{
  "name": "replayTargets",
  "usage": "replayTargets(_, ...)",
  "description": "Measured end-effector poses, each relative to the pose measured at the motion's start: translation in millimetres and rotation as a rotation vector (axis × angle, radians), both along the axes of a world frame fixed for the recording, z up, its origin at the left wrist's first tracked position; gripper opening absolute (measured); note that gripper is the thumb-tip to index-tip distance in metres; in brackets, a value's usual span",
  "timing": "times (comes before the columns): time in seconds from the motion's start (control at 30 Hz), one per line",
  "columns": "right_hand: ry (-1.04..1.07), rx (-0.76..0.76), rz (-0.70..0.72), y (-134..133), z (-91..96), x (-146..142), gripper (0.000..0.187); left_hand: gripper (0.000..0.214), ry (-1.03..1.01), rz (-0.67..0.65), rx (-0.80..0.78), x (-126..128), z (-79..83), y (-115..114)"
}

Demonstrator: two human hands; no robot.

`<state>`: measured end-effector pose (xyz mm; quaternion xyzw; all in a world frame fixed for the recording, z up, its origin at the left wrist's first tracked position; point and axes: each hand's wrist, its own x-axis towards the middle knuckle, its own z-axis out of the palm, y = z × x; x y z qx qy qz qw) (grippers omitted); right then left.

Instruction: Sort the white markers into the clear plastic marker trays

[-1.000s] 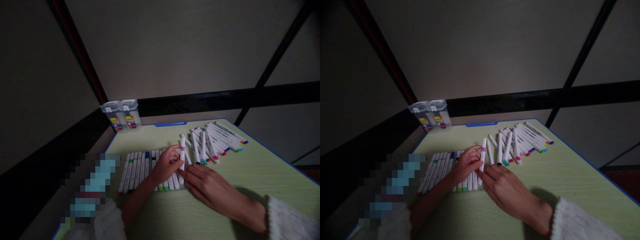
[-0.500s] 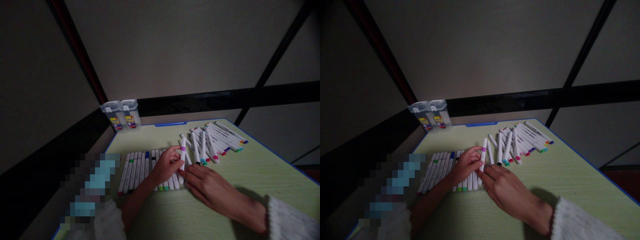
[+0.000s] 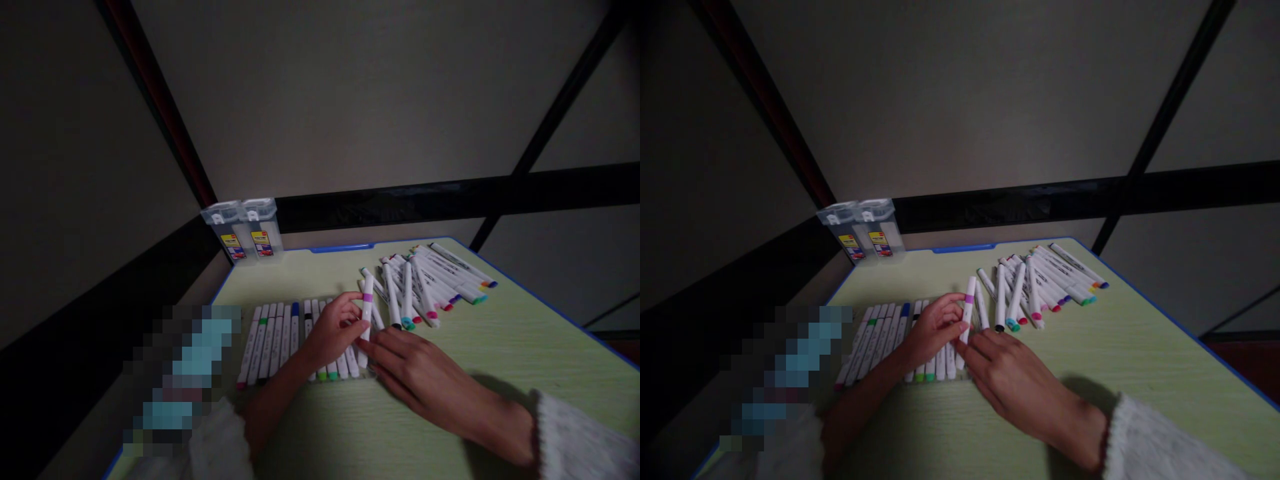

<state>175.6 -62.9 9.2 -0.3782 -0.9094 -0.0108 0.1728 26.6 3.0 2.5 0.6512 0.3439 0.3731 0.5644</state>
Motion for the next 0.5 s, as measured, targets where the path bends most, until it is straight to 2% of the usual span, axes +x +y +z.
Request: replayTargets(0.5,0.018,0.005,-0.001,-0.7,1.8,-0.4,0.029,0.036,0.008,0.005,-0.004,-0.3,-0.4,-0.1)
